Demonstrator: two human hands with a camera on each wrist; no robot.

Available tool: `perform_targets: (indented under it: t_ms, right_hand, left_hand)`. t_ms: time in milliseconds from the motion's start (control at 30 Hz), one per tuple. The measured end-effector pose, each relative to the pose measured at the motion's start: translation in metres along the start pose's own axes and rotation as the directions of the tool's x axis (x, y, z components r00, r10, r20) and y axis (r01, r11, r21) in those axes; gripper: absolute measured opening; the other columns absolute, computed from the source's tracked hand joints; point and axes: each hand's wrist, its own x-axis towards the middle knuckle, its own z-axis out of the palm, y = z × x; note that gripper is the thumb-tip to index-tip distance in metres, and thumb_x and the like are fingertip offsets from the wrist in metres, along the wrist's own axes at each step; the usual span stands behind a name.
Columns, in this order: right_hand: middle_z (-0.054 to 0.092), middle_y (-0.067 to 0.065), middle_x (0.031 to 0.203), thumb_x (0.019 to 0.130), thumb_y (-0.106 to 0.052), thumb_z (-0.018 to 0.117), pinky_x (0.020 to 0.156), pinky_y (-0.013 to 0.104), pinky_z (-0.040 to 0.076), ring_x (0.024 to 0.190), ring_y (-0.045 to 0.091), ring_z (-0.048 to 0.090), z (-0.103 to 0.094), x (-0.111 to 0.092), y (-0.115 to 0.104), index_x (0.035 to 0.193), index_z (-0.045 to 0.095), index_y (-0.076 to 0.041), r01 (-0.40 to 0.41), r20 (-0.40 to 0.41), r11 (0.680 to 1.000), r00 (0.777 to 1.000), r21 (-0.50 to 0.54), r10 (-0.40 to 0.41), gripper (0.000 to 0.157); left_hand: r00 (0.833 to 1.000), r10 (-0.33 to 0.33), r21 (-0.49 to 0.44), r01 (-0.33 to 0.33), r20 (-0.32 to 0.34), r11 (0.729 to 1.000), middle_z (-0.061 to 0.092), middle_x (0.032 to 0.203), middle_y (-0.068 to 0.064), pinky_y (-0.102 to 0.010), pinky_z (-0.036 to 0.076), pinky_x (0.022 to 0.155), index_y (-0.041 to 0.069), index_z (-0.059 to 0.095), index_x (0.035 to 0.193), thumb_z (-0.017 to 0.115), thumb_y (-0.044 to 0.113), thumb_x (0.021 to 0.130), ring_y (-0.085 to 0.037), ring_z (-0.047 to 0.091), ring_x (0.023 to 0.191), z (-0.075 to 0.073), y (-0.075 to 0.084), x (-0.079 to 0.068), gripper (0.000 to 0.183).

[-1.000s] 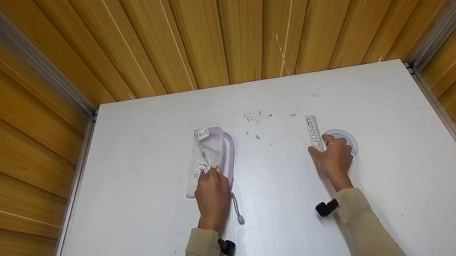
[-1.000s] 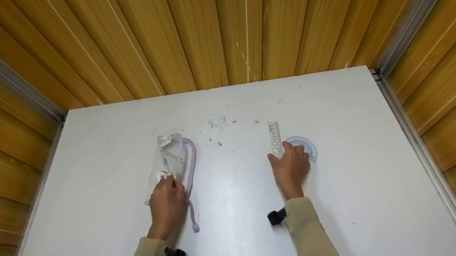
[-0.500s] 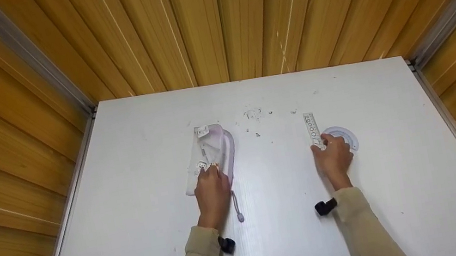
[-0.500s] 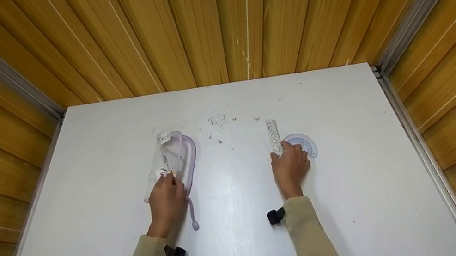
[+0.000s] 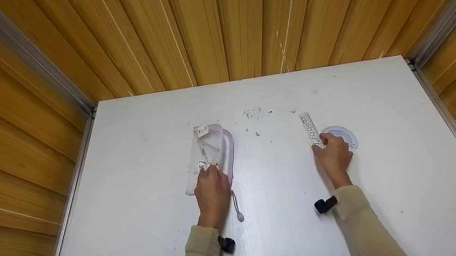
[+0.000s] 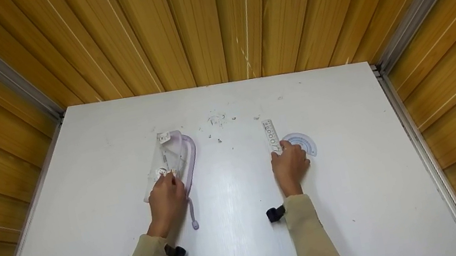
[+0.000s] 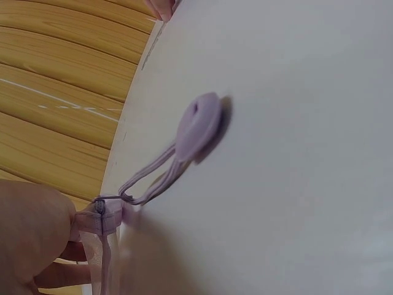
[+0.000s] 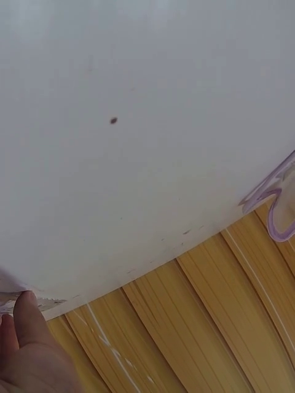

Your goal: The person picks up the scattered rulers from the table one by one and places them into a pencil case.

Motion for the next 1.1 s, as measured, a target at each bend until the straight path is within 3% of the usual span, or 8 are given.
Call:
perform_targets:
  t_ms: [233,467,867,1100]
  right_hand:
    - [0.063,0.015,0.106,0.086,-0.016,0.069,0.084,0.049,0.039,0.095,0.032,0.057,-0.008,0.004,-0.001,0.123,0.064,-0.004,-0.019,0.071,0.999,0.997,0.029,0.017,0.039]
    - [0.062,0.016,0.111,0.088,-0.018,0.069,0.074,0.040,0.044,0.097,0.030,0.059,-0.019,0.011,0.000,0.127,0.062,-0.006,-0.043,0.178,0.998,0.984,0.048,0.034,0.041]
    - [0.070,0.013,0.101,0.086,-0.014,0.063,0.063,0.034,0.047,0.086,0.027,0.065,-0.026,0.015,-0.004,0.120,0.067,-0.008,0.019,0.190,1.000,0.981,0.021,-0.023,0.034]
    - [0.071,0.013,0.096,0.085,-0.011,0.065,0.053,0.027,0.049,0.069,0.018,0.065,-0.029,0.017,-0.006,0.119,0.066,-0.009,0.012,0.240,0.999,0.971,0.031,-0.019,0.034]
  left_hand:
    - [1.000,-0.019,-0.006,0.019,0.017,1.000,0.064,0.078,-0.010,-0.041,0.051,0.052,0.002,0.065,0.091,0.055,0.014,0.091,-0.024,0.061,0.063,-0.001,0.000,0.000,0.015]
    - [0.999,-0.032,-0.022,0.033,0.035,0.999,0.064,0.080,-0.010,-0.041,0.051,0.055,0.002,0.065,0.093,0.054,0.014,0.092,-0.023,0.060,0.064,-0.001,0.000,0.001,0.017]
    - [1.000,-0.008,0.005,0.008,-0.001,1.000,0.064,0.077,-0.012,-0.041,0.052,0.052,0.001,0.065,0.090,0.057,0.012,0.091,-0.027,0.064,0.064,0.000,0.001,0.000,0.014]
    - [1.000,0.001,0.007,-0.001,-0.022,1.000,0.061,0.075,-0.012,-0.044,0.051,0.051,0.001,0.064,0.089,0.059,0.011,0.089,-0.029,0.063,0.062,-0.001,0.001,0.000,0.012]
